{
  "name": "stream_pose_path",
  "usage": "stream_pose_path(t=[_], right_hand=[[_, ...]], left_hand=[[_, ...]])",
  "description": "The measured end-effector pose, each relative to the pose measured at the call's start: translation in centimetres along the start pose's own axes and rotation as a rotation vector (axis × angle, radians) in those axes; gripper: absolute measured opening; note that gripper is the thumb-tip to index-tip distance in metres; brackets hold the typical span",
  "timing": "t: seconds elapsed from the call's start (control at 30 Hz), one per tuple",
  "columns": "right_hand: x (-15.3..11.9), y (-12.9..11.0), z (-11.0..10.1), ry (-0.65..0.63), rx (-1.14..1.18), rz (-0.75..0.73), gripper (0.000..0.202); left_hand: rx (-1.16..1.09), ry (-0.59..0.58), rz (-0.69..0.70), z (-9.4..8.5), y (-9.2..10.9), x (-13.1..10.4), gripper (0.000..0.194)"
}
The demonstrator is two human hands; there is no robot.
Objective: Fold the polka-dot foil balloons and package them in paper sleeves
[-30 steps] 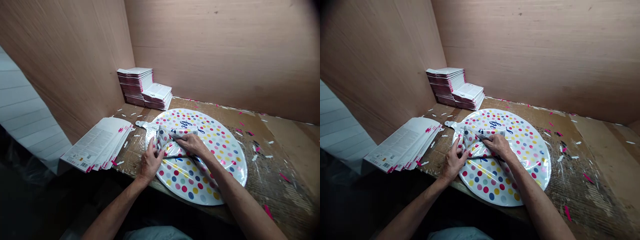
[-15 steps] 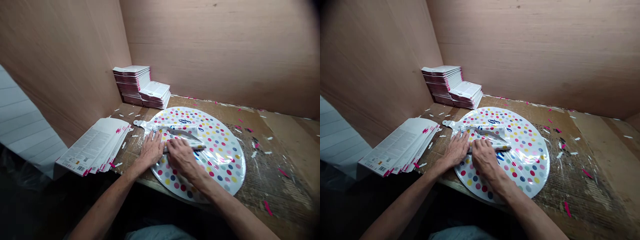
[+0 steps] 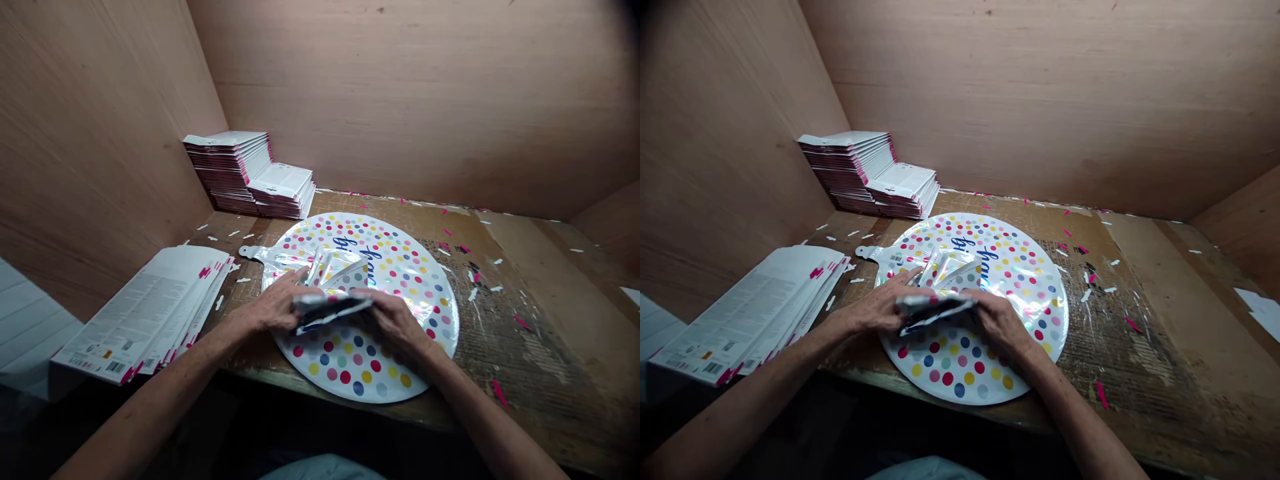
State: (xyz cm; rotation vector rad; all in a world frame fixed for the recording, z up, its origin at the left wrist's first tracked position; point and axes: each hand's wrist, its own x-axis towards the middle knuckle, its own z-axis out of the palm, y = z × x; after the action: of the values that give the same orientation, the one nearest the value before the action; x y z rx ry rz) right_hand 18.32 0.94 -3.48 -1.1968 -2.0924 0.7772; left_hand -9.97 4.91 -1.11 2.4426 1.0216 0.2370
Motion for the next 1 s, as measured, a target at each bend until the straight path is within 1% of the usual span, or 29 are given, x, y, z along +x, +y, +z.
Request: stream_pose_path(t=[0.07,0.1,0.13,0.2,0.27,0.33,0.4,0.47,0.5,0.53,0.6,0.63,0.67,0.73,0.77,0.83,0.9,0.93,0.97,1.0], right_hand=[[1.4,0.1,0.4,0.174,0.030,0.261,0.035],[2.3,0.0,0.6,0.237,-0.001,0.351,0.036],[3.1,0.0,0.9,0.274,-0.048,0.412,0.037],[4.5,-0.1,1.3,0.300,-0.173,0.488,0.041],[5.5,-0.2,1.6,0.286,-0.325,0.538,0.043],[6.0,-0.5,1.8,0.224,-0.488,0.577,0.042],[6.5,-1.1,1.8,0.111,-0.617,0.629,0.042],[7.0,-1.9,1.6,0.013,-0.687,0.698,0.041],[7.4,-2.4,1.4,0.005,-0.722,0.703,0.038],[7.9,-2.7,1.3,0.024,-0.762,0.667,0.034],[9.3,-3.2,1.0,0.071,-0.829,0.492,0.030],[10.0,-3.3,0.9,0.061,-0.841,0.398,0.032],[10.8,-3.2,0.8,0.017,-0.823,0.330,0.033],[11.8,-2.7,0.5,-0.128,-0.722,0.288,0.030],[12.0,-2.4,0.4,-0.185,-0.676,0.287,0.027],[11.4,-1.8,0.2,-0.235,-0.585,0.262,0.023],[9.8,-1.6,0.1,-0.237,-0.464,0.216,0.019],[8.9,-1.6,0.2,-0.235,-0.394,0.194,0.017],[8.0,-1.8,0.4,-0.231,-0.328,0.175,0.018],[7.3,-2.1,0.6,-0.226,-0.278,0.162,0.023]], left_hand=[[-0.138,0.122,-0.100,0.4,0.6,0.6,0.032],[-0.178,0.193,-0.180,0.6,0.9,1.0,0.026],[-0.191,0.260,-0.271,1.0,1.2,1.4,0.022],[-0.137,0.369,-0.458,1.7,1.7,2.3,0.024],[-0.011,0.431,-0.617,2.4,2.2,3.1,0.032],[0.129,0.441,-0.719,2.8,2.6,3.9,0.039],[0.228,0.404,-0.767,3.1,3.0,4.6,0.040],[0.276,0.359,-0.779,3.3,3.1,5.1,0.038],[0.290,0.344,-0.780,3.4,3.2,5.3,0.037],[0.304,0.338,-0.776,3.5,3.1,5.5,0.037],[0.327,0.345,-0.750,3.7,3.0,5.7,0.036],[0.334,0.351,-0.735,3.8,2.9,5.7,0.036],[0.336,0.356,-0.726,3.9,2.7,5.6,0.036],[0.325,0.375,-0.701,3.8,2.5,5.3,0.037],[0.316,0.402,-0.674,3.7,2.4,4.9,0.038],[0.267,0.513,-0.600,3.5,2.2,4.2,0.048],[0.103,0.632,-0.541,3.3,2.0,3.5,0.056],[-0.044,0.658,-0.527,3.3,1.9,3.3,0.055],[-0.222,0.659,-0.514,3.3,1.9,3.1,0.051],[-0.394,0.652,-0.497,3.4,2.0,2.9,0.045]])
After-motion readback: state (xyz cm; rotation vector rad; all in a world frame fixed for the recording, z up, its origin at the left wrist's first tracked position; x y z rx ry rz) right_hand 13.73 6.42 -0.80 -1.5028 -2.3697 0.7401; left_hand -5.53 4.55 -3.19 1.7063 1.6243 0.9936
